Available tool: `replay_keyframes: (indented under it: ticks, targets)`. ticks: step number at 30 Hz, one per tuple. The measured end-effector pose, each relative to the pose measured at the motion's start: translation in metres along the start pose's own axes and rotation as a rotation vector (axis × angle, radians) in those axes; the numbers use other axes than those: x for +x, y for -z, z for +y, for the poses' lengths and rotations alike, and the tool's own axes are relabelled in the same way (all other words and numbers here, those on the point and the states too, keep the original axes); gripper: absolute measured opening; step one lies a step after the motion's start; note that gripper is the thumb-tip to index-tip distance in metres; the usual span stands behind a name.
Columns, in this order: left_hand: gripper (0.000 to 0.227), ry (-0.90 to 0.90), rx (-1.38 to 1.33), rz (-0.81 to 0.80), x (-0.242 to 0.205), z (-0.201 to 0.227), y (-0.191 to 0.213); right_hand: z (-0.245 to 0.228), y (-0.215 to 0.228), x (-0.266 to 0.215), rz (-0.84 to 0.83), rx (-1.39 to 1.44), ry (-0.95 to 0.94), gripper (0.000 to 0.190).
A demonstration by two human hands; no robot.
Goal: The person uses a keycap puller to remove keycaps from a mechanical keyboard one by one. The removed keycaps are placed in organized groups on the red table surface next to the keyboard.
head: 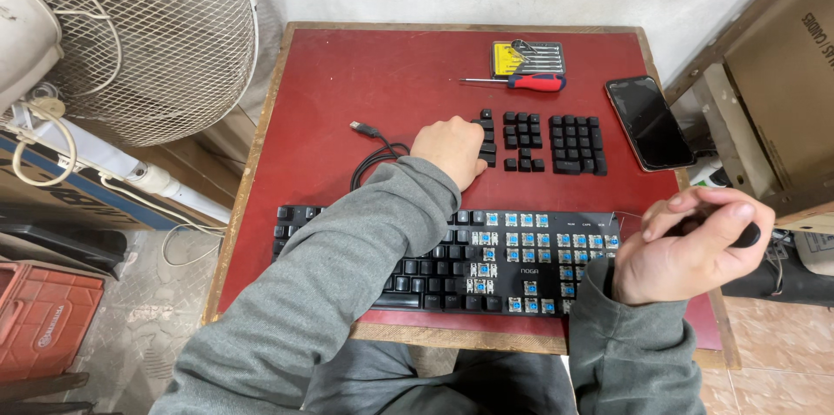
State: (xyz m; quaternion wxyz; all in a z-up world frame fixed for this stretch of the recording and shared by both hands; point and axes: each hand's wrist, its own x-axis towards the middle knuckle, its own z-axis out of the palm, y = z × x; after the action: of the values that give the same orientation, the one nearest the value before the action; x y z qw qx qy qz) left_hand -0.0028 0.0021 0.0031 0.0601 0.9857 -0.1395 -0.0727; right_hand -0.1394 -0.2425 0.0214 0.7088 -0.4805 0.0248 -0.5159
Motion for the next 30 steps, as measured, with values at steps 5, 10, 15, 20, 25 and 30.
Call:
replay_keyframes:
  ticks: [5, 10, 15, 20, 25, 30]
  targets:
    - [0.032, 0.013, -0.020, -0.005, 0.0016, 0.0012, -0.0001, -0.0025, -0.0010, -0.0047, -0.045, -0.035, 0.016, 0.038]
    - [0.031, 0.019, -0.026, -0.001, 0.0047, 0.0027, -0.0019, -0.0028, -0.0020, -0.0083, -0.077, -0.083, 0.026, 0.038]
    - [0.030, 0.026, -0.018, -0.003, 0.0063, 0.0043, -0.0017, -0.0022, -0.0012, -0.0087, -0.107, -0.100, 0.015, 0.037]
    - [0.031, 0.024, -0.014, 0.012, 0.0065, 0.0041, -0.0034, 0.0021, 0.0037, -0.0079, -0.138, -0.114, 0.009, 0.038]
    - [0.029, 0.033, -0.009, -0.016, 0.0060, 0.0062, 0.0019, 0.0024, 0.0024, -0.0086, -0.131, -0.117, -0.004, 0.037]
    - [0.031, 0.041, -0.011, 0.036, -0.0002, 0.0018, 0.0042, 0.0022, 0.0029, -0.0089, -0.147, -0.120, -0.013, 0.037]
